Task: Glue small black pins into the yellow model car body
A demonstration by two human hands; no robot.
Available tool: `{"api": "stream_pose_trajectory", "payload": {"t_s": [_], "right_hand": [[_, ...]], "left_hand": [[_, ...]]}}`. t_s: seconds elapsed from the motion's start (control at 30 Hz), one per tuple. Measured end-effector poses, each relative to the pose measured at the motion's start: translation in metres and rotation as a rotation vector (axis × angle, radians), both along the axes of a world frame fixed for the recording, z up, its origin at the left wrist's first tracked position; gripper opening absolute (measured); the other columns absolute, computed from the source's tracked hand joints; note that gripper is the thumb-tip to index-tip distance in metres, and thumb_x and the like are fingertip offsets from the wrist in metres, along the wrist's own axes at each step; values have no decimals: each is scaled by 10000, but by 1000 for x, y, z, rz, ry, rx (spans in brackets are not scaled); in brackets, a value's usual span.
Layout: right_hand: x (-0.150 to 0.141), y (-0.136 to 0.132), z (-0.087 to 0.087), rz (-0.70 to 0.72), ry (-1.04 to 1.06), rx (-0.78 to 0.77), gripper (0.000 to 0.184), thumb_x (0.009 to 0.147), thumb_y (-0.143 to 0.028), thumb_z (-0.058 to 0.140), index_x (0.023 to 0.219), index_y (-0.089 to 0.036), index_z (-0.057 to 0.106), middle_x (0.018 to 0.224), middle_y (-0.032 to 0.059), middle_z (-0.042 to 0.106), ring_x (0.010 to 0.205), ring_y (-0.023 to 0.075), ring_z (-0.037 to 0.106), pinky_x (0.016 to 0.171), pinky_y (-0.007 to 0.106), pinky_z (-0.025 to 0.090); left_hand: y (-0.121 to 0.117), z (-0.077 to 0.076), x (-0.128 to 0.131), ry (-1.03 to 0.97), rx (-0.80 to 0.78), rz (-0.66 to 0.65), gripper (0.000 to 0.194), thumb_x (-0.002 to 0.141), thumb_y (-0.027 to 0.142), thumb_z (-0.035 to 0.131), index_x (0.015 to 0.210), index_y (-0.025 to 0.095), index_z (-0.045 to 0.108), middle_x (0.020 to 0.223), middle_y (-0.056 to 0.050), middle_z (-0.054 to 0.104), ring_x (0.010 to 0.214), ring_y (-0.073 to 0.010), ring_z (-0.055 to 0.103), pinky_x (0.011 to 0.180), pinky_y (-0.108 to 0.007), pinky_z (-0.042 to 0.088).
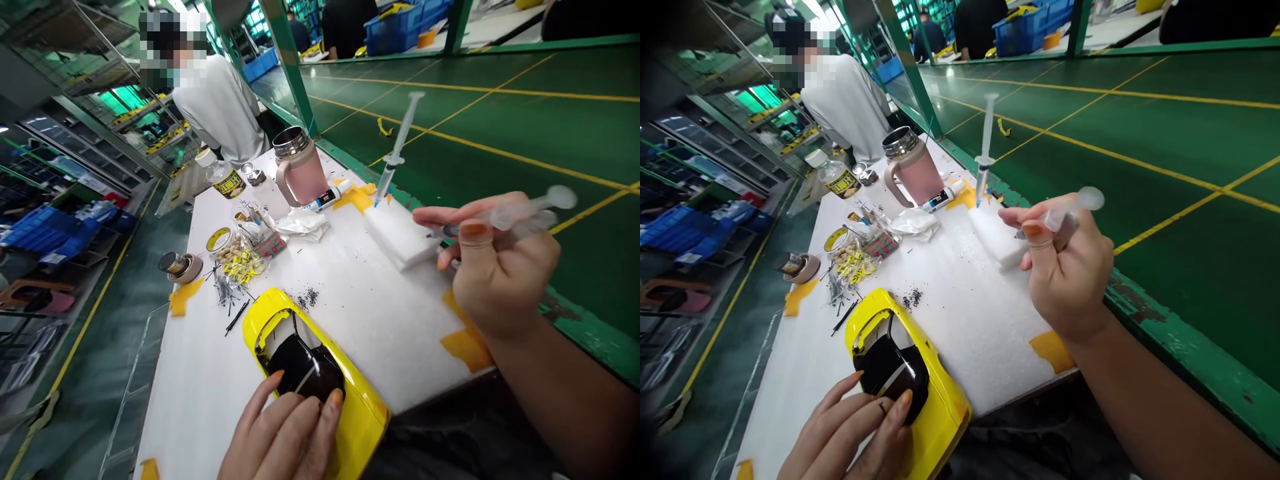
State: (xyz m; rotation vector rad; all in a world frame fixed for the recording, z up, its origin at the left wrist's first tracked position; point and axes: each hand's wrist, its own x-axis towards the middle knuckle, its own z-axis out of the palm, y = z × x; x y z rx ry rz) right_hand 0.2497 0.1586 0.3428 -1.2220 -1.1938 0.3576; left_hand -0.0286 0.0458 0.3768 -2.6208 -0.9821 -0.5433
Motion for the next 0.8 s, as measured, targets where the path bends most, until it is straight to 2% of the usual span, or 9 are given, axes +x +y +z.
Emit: {"api": "stream_pose_trajectory", "payload": {"t_s": [0.2,0.3,0.37,0.4,0.47,0.53,0.63,0.7,0.8], "right_hand": [[-2,-1,1,-35,81,23,224,1005,-474,553,961,-266,624,922,49,767,656,226,699,517,355,497],[1,4,2,-13,100,19,265,1002,-454,568,895,-227,655,900,59,780,458,133,536,439,316,393],[3,7,4,12,137,7,278,1001,-421,583,875,-195,685,865,65,784,389,88,418,384,294,299],[4,8,5,25,169,1,248,994,-406,599,933,-190,704,830,59,783,372,82,401,363,283,268],[4,9,7,64,241,-41,250,983,-377,625,1169,-220,686,761,36,773,391,105,500,340,253,263],[0,5,11,141,310,-103,355,965,-351,651,1309,-275,609,761,28,770,535,168,674,332,217,276],[-10,-6,15,333,391,-193,172,921,-304,693,1087,-268,668,935,60,771,777,227,756,333,184,289],[-19,-14,17,474,437,-245,82,885,-276,721,941,-252,664,965,49,746,680,177,703,332,187,284],[-30,-25,21,670,578,-303,108,858,-262,742,905,-270,645,807,-2,663,433,78,406,320,214,184]], "left_hand": [[4,0,3,33,59,-8,312,836,106,759,1128,212,736,844,-2,721,837,-136,679,1117,-392,522],[5,-1,2,-89,136,25,350,882,116,695,1208,243,715,792,-6,697,788,-152,664,1050,-422,568],[4,1,-1,-148,111,57,413,885,103,669,1270,249,689,792,-18,684,803,-174,656,989,-434,598],[2,4,-3,-168,84,72,468,869,81,675,1308,242,668,809,-24,676,827,-183,651,974,-435,602],[-1,8,-7,-181,42,99,610,819,46,720,1396,205,601,876,-39,653,892,-196,629,998,-440,582],[-4,12,-11,-128,15,138,734,786,65,780,1467,128,515,968,-67,621,967,-211,599,1060,-466,529],[-5,12,-13,-15,0,164,757,794,160,815,1457,20,476,1054,-116,587,1051,-248,566,1099,-510,470],[-5,11,-11,27,-26,177,691,813,164,795,1412,-9,498,1078,-136,585,1096,-272,554,1101,-535,453],[-4,11,-5,47,-93,188,619,827,107,741,1392,-1,512,1141,-160,592,1177,-300,532,1115,-568,432]]}}
